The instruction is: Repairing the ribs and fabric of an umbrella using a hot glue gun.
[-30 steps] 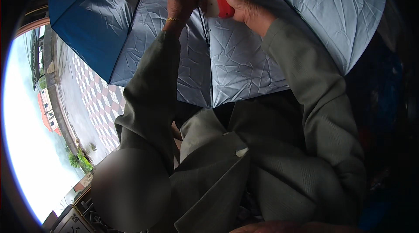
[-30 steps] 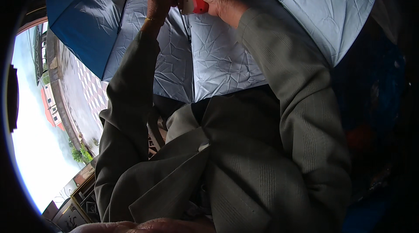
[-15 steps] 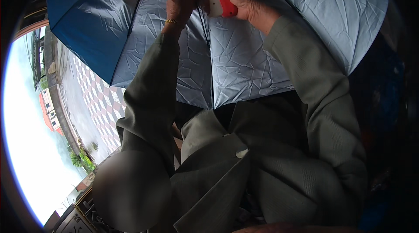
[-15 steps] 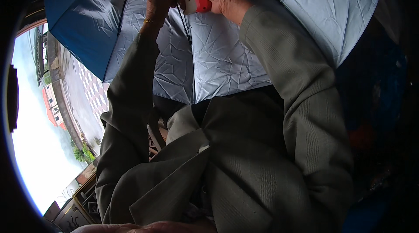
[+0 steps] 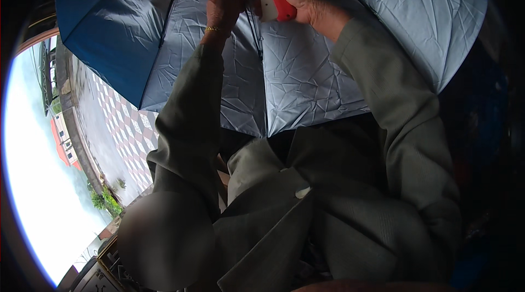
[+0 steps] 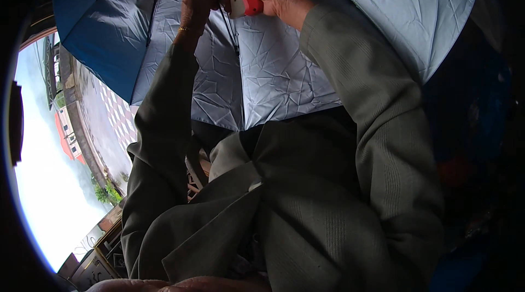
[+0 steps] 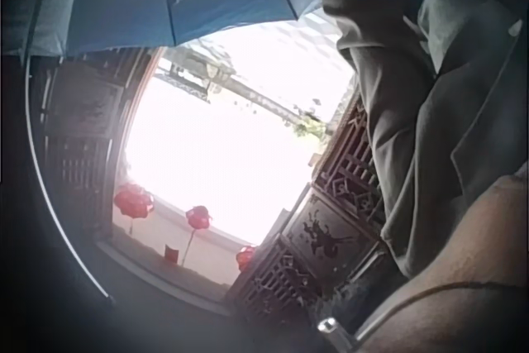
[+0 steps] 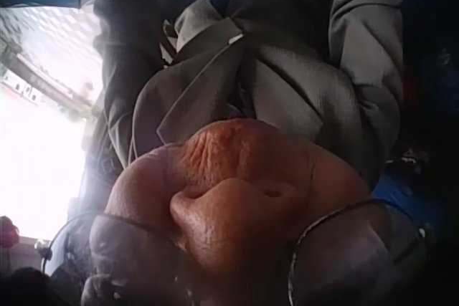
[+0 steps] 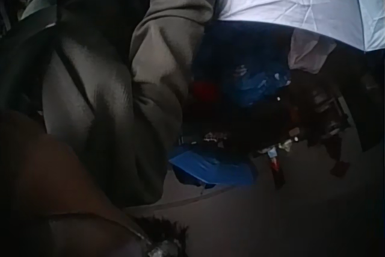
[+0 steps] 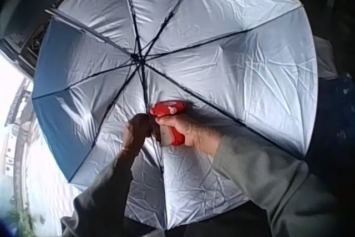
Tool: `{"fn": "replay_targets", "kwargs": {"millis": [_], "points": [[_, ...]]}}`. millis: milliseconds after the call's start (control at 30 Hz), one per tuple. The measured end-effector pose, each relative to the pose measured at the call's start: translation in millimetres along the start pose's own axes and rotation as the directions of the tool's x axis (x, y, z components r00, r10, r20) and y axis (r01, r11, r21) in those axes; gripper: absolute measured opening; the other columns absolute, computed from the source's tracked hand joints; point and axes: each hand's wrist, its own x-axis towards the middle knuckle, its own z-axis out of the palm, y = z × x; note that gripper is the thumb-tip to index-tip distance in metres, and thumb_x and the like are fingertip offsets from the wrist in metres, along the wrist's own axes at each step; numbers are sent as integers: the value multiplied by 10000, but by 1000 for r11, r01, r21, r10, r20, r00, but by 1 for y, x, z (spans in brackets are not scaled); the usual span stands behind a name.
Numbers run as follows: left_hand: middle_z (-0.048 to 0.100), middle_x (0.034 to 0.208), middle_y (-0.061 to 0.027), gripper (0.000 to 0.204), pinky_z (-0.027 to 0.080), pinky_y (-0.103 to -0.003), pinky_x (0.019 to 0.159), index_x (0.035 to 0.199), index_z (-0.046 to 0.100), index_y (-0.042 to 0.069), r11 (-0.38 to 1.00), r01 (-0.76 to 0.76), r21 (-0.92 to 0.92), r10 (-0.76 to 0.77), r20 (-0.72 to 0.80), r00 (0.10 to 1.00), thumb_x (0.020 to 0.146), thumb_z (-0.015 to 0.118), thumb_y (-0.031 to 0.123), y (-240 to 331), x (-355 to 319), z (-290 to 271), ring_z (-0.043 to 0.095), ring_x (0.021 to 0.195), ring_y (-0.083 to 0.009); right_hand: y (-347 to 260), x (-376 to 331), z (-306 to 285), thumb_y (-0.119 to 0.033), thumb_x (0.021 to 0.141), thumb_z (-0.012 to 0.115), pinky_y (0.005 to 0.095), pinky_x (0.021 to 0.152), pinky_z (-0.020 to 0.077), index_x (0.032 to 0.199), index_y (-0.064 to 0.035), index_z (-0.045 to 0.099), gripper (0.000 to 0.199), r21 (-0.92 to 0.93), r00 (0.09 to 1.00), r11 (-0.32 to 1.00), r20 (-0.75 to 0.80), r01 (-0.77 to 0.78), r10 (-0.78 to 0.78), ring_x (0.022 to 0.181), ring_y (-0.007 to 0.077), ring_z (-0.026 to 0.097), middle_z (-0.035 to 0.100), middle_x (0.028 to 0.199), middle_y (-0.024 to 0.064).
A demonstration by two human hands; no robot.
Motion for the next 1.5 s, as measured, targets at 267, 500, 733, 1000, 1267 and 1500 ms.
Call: {"fn": "replay_targets", "kwargs": {"millis": [267,500,733,1000,1267,1500], "points": [[593,645,-65,265,431,-249,504,908,597,-5,991,2,-137,1,22,1000,791,538,226,-1,-2,-2,553,535,-113,-12,-12,13,-196,745,663,349,658,518,1051,-75,538,352,-361,982,931,-151,56,-117,770,194,617,607,889,90],[576,622,-49,243,412,-239,487,881,596,-7,982,29,-187,-28,7,1000,796,532,211,9,-5,-3,529,527,-97,-9,-6,10,-136,777,579,359,648,497,1019,-62,526,259,68,997,995,31,-78,76,736,221,597,606,842,80],[568,608,-43,266,407,-241,488,859,599,-8,987,31,-155,-26,37,999,807,534,244,10,-5,-5,520,520,-92,-14,-19,20,-201,750,659,357,611,525,1035,-73,538,335,-180,995,983,-100,-17,-1,727,198,624,613,839,91],[570,623,-48,278,405,-240,489,858,601,-24,963,46,-265,-39,31,999,792,546,241,7,-5,-3,520,531,-91,-10,-11,14,-133,777,579,360,627,497,1026,-55,524,266,30,996,999,84,-15,13,705,221,598,605,829,83],[566,621,-38,264,402,-231,484,881,608,-13,958,47,-282,-42,25,999,787,556,228,8,-3,-2,503,519,-88,-14,-23,26,-158,712,682,355,663,502,1032,-66,540,362,-358,966,928,-184,105,-180,787,189,604,604,894,77],[565,622,-39,274,399,-232,480,907,601,-19,964,85,-251,-81,24,996,798,560,229,8,-3,-3,502,520,-86,-10,-20,23,-143,715,681,352,682,502,1024,-61,549,346,-298,968,945,-166,133,-189,798,194,607,606,898,84]]}}
